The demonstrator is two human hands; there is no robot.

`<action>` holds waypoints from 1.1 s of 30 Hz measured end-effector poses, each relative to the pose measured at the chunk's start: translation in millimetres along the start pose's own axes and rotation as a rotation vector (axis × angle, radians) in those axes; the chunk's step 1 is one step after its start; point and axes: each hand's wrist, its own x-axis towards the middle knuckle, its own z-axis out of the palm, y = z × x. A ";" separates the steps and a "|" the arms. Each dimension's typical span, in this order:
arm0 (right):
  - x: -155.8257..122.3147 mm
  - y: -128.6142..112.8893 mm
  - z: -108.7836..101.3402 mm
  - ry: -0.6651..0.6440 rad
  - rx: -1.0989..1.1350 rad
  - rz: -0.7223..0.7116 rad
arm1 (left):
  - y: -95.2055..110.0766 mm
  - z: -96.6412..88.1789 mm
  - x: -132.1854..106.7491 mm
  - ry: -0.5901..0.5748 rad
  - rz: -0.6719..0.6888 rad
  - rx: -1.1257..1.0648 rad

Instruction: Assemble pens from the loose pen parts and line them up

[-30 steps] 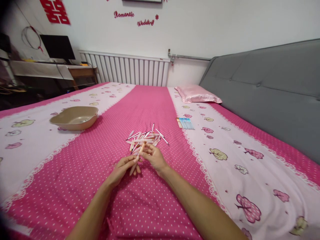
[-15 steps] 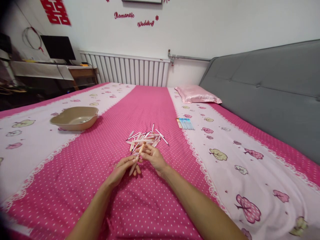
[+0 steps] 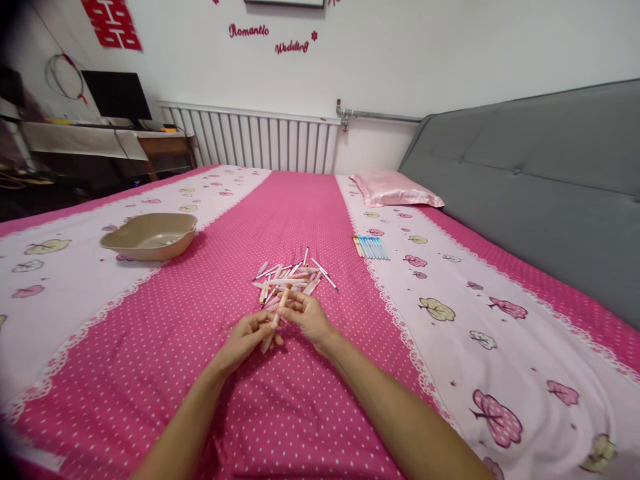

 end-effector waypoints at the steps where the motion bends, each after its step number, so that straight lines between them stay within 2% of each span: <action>1: -0.2 -0.1 0.4 0.003 -0.006 -0.005 | -1.5 -0.2 0.4 0.016 -0.002 0.009; 13: -2.3 -2.4 4.2 0.015 -0.045 -0.031 | -1.8 2.1 2.1 0.128 0.028 0.064; 15: -3.0 -3.1 4.7 0.011 -0.028 -0.019 | 0.4 2.6 1.0 0.111 0.023 0.044; 21: -5.4 -5.9 5.0 -0.049 0.048 0.049 | 9.5 3.2 -5.1 -0.034 -0.056 -0.056; 26: -6.3 -6.7 4.8 -0.065 0.030 0.035 | 9.2 1.4 -4.3 -0.076 -0.061 -0.021; 33: -2.6 -1.3 2.0 -0.008 -0.010 0.023 | 3.3 6.2 1.0 0.041 0.026 0.111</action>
